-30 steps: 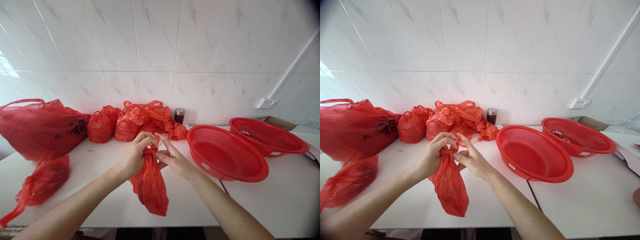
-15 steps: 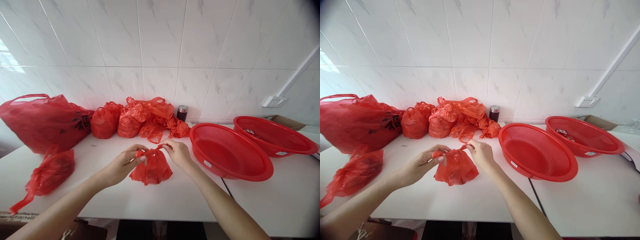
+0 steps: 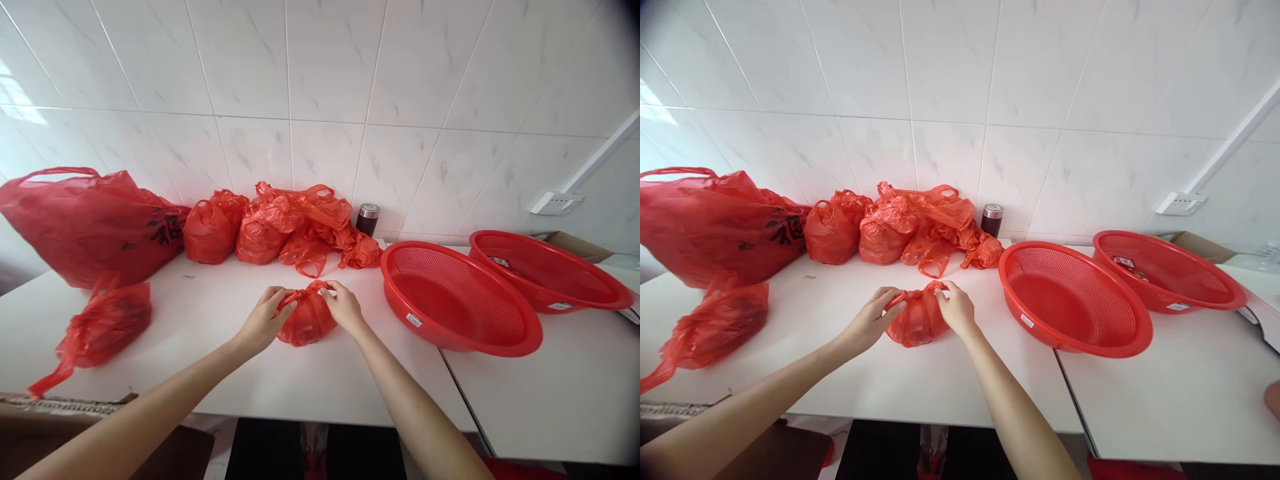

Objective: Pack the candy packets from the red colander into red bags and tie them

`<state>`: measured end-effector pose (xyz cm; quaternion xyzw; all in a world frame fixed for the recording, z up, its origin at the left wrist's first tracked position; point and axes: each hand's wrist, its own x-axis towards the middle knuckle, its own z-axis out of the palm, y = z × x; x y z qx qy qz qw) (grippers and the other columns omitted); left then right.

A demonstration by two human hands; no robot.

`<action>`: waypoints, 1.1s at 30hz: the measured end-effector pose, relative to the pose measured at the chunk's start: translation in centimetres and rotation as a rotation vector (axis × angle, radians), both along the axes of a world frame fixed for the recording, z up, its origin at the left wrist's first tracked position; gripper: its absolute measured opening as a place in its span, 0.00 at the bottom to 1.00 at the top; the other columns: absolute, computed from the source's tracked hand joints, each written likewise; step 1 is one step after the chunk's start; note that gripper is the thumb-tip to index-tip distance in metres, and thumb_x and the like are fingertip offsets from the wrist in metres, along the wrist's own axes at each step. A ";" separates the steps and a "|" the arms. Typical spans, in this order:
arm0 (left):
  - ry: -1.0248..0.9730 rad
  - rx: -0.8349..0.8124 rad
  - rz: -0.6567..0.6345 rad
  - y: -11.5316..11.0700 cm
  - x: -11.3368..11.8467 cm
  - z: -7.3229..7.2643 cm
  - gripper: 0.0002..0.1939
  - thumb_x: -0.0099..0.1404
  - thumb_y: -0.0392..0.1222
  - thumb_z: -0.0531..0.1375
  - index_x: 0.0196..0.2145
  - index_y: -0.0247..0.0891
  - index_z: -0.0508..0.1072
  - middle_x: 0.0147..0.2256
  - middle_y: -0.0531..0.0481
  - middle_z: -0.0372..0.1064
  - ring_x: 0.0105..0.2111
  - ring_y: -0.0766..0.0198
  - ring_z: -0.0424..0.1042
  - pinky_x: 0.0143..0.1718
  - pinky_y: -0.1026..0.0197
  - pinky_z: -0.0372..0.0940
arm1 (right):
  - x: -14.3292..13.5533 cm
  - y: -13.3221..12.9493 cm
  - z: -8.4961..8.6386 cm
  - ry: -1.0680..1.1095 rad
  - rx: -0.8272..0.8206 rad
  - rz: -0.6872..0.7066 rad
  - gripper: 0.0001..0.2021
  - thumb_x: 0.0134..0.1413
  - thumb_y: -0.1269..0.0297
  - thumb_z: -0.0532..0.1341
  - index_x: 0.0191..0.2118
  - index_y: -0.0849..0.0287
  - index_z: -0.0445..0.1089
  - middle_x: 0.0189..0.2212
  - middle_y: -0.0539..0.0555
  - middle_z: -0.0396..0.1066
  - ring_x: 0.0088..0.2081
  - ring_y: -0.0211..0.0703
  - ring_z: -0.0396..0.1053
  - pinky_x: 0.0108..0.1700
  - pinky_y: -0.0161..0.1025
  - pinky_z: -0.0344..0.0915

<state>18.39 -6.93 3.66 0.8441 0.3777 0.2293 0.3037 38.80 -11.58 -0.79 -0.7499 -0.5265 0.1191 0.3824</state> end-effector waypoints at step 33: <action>0.524 0.203 0.226 5.0 4.2 -7.0 0.17 0.72 0.46 0.43 0.51 0.45 0.66 0.36 0.43 0.76 0.34 0.52 0.75 0.34 0.58 0.61 | 0.2 1.7 -6.7 0.008 0.165 -0.030 0.22 0.55 0.78 0.48 0.53 0.62 0.67 0.49 0.59 0.69 0.49 0.45 0.69 0.50 0.40 0.66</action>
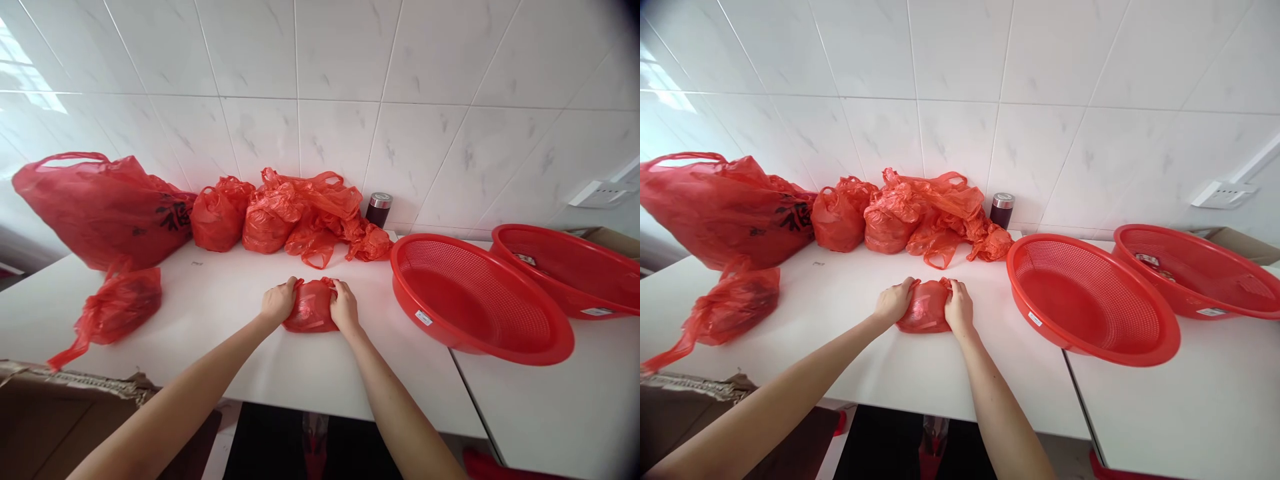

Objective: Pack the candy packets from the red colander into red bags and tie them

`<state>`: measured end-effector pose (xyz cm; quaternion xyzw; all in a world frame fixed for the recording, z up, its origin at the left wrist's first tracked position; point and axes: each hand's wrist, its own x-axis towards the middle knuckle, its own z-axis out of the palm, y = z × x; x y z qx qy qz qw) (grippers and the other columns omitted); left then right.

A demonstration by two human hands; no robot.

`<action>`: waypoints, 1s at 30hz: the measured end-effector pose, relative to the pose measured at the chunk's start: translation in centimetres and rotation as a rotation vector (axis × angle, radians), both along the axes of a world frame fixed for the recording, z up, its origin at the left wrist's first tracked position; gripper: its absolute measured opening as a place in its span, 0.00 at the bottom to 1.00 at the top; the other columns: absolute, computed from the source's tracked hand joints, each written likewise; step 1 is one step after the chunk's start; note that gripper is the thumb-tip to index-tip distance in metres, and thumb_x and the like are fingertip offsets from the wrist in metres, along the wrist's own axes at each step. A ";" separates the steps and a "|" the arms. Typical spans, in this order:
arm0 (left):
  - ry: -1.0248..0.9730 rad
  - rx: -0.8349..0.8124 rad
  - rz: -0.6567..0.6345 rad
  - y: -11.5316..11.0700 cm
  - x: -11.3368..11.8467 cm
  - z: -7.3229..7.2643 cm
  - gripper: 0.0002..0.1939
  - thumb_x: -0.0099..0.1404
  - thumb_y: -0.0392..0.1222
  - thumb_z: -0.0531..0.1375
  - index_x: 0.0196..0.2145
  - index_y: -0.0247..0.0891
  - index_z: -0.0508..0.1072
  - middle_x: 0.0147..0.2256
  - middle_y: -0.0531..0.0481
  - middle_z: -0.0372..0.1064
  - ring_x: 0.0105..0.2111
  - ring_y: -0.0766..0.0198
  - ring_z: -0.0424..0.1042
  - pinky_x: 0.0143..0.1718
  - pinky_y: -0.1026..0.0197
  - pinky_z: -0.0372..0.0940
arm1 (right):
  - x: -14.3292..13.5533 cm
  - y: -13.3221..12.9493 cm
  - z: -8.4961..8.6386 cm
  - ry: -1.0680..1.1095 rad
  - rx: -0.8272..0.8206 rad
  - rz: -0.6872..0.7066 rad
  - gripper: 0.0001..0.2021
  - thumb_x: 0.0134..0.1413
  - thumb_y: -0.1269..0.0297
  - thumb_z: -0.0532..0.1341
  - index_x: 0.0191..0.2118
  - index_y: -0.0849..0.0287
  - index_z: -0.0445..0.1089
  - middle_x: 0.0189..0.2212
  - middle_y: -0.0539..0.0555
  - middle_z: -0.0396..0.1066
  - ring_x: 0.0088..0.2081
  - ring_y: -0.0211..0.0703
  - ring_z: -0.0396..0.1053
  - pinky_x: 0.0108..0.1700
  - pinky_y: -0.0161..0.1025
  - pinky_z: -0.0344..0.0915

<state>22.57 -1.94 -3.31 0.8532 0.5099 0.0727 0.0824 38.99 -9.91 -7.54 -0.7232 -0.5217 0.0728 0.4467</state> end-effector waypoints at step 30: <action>-0.899 0.001 0.098 1.0 2.0 -1.2 0.24 0.71 0.54 0.40 0.46 0.42 0.71 0.45 0.47 0.72 0.46 0.59 0.70 0.49 0.56 0.63 | 2.0 -0.8 2.8 0.077 0.406 -0.167 0.23 0.64 0.60 0.49 0.62 0.56 0.55 0.58 0.63 0.62 0.57 0.52 0.63 0.52 0.48 0.65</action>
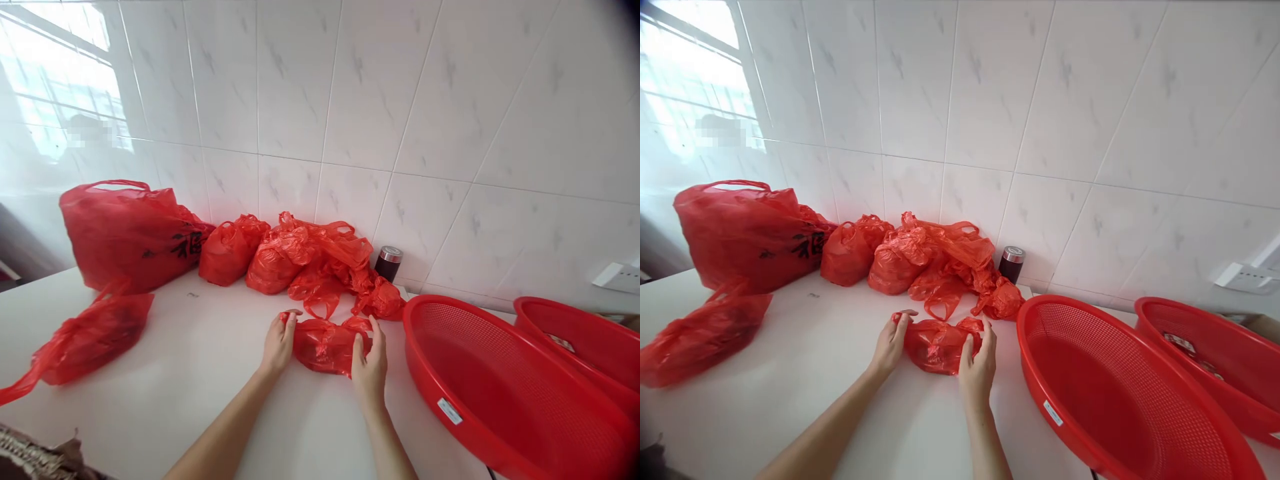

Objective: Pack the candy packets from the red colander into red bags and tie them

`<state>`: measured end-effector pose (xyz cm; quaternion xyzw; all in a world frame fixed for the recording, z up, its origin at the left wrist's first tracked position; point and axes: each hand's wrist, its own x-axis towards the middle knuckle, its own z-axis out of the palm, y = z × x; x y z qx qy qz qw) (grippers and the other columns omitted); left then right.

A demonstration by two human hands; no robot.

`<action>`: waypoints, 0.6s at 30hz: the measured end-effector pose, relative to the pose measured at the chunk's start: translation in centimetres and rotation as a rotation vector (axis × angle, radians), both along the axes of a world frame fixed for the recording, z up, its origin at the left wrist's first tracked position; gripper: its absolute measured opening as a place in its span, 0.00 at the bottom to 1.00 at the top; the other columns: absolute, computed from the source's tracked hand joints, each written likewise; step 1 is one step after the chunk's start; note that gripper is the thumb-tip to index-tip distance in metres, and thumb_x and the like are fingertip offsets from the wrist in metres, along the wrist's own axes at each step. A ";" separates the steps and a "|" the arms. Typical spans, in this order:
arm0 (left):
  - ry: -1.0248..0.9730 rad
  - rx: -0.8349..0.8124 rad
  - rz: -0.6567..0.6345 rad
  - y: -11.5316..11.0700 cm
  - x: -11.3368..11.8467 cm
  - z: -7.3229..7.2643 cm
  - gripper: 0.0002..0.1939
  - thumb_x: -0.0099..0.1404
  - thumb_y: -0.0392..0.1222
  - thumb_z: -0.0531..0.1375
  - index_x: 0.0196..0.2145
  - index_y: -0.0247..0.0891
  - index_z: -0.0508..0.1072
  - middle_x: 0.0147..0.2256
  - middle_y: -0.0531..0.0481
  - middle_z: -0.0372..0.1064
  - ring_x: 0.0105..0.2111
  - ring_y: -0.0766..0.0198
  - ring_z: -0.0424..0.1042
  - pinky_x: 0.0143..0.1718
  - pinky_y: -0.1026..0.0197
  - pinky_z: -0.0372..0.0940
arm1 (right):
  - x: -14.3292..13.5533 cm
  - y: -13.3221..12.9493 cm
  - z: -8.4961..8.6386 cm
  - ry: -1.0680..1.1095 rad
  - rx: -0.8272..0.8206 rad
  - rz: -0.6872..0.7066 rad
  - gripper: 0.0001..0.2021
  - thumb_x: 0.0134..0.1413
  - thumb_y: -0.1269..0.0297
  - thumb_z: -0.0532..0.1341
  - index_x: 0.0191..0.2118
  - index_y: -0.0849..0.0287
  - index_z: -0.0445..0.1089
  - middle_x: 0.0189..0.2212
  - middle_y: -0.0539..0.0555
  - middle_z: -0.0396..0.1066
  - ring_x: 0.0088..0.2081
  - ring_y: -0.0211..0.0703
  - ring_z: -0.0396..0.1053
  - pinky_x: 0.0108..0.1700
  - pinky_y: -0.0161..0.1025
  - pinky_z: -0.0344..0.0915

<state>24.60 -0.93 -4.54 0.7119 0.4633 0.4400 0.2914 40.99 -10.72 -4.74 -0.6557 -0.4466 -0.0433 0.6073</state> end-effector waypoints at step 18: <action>0.197 -0.112 -0.195 -0.8 1.4 -0.5 0.14 0.56 0.29 0.52 0.37 0.42 0.70 0.33 0.52 0.75 0.35 0.62 0.72 0.36 0.64 0.63 | 1.3 0.4 -2.0 0.119 -0.440 0.105 0.10 0.51 0.59 0.56 0.37 0.55 0.68 0.26 0.50 0.67 0.29 0.45 0.65 0.33 0.38 0.63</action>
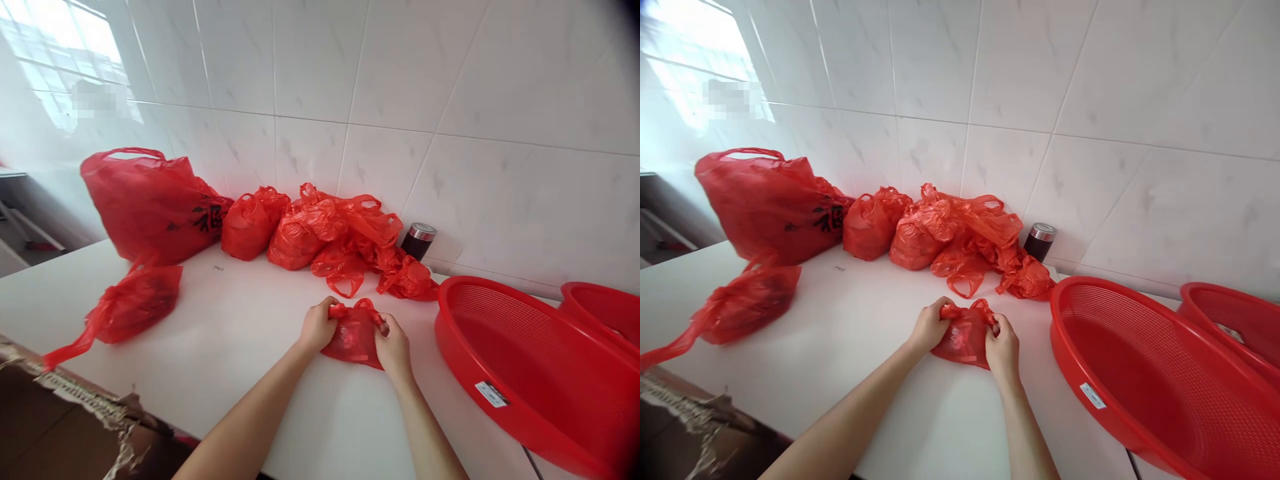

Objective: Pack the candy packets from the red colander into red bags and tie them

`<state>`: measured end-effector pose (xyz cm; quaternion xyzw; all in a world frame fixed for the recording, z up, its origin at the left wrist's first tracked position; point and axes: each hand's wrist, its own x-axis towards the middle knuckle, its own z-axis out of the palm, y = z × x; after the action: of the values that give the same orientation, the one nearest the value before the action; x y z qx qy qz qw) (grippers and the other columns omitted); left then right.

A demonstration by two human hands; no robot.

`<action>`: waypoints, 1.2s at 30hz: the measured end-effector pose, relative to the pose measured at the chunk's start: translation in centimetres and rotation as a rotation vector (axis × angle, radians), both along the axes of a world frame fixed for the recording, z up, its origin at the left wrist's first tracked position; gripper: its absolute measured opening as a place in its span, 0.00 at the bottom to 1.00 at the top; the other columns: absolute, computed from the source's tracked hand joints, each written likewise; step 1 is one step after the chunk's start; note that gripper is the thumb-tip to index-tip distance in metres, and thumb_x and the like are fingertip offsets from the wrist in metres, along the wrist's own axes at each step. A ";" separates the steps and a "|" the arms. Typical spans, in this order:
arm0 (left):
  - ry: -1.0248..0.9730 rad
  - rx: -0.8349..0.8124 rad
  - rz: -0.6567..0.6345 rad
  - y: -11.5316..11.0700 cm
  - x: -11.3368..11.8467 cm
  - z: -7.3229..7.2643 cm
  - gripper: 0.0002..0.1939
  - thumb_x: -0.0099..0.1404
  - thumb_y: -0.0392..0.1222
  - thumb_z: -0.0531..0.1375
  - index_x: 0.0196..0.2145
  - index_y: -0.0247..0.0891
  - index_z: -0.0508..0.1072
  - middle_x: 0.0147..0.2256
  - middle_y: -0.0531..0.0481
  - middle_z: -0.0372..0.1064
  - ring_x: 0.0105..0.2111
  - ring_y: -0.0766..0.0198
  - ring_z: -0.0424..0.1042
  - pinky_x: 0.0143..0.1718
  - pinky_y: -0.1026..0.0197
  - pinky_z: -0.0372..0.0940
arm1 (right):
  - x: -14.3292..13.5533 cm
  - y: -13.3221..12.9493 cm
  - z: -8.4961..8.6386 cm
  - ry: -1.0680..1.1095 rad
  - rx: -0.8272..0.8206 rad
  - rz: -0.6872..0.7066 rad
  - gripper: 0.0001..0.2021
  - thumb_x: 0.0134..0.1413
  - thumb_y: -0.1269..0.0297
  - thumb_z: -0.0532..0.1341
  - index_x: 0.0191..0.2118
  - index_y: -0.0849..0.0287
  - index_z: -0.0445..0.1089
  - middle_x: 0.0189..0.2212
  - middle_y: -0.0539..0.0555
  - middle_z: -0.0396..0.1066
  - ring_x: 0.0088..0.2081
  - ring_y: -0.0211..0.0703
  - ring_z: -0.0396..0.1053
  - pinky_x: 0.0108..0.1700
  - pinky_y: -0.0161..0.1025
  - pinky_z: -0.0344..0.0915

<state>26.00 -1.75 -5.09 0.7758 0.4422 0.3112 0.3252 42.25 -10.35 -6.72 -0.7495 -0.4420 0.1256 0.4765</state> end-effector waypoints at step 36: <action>-0.391 -0.250 -0.241 -0.8 -1.2 1.8 0.20 0.65 0.58 0.55 0.42 0.43 0.78 0.44 0.47 0.75 0.48 0.53 0.71 0.51 0.54 0.64 | 0.1 -0.3 1.4 0.434 0.350 -0.194 0.20 0.52 0.43 0.60 0.28 0.55 0.58 0.25 0.50 0.71 0.30 0.44 0.69 0.35 0.38 0.63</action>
<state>24.77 -2.60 -3.30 0.7018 0.3107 0.3571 0.5324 42.30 -10.69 -5.28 -0.6503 -0.2708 0.1586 0.6918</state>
